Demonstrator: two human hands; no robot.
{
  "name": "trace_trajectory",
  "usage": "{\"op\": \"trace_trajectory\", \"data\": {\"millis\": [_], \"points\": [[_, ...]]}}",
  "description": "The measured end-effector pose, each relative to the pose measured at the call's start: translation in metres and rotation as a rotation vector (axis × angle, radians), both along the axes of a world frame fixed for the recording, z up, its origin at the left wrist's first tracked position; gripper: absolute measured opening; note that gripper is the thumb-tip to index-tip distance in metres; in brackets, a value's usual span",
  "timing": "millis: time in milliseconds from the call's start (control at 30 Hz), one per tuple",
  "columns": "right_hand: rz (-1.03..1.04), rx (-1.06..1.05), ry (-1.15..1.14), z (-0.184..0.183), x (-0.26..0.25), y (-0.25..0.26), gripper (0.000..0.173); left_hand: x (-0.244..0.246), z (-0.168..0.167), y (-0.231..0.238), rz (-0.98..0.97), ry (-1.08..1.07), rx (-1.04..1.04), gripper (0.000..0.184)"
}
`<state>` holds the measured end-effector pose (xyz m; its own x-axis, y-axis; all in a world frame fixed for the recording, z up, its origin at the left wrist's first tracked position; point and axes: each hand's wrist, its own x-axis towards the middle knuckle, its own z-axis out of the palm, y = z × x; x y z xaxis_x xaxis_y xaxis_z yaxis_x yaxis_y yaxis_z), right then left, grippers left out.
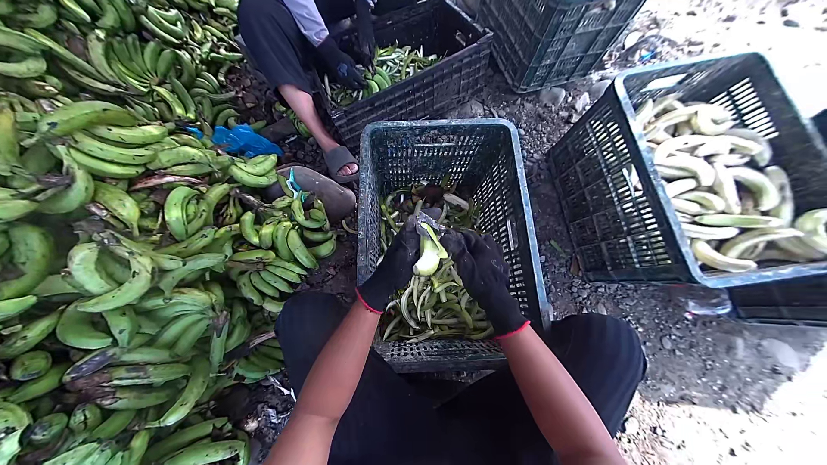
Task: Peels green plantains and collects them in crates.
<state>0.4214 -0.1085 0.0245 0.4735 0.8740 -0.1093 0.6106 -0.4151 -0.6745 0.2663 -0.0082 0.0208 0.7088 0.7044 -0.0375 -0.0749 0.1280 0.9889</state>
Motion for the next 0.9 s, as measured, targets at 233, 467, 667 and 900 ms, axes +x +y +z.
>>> {"op": "trace_trajectory", "data": {"millis": [233,467,667,900], "points": [[0.052,0.102,0.117,-0.008,0.007,0.000,0.074,-0.007,0.013,-0.001,-0.223,0.088,0.035,0.056],[-0.012,0.121,0.237,-0.005,0.004,-0.001,0.076,0.007,0.002,-0.018,-0.070,0.179,0.134,0.063],[-0.010,0.089,0.150,-0.012,0.004,0.002,0.080,0.011,0.008,-0.015,0.277,0.198,0.067,0.051],[-0.018,0.174,-0.221,-0.018,-0.004,0.002,0.088,0.010,0.004,-0.009,0.708,0.085,-0.066,0.054]]}}
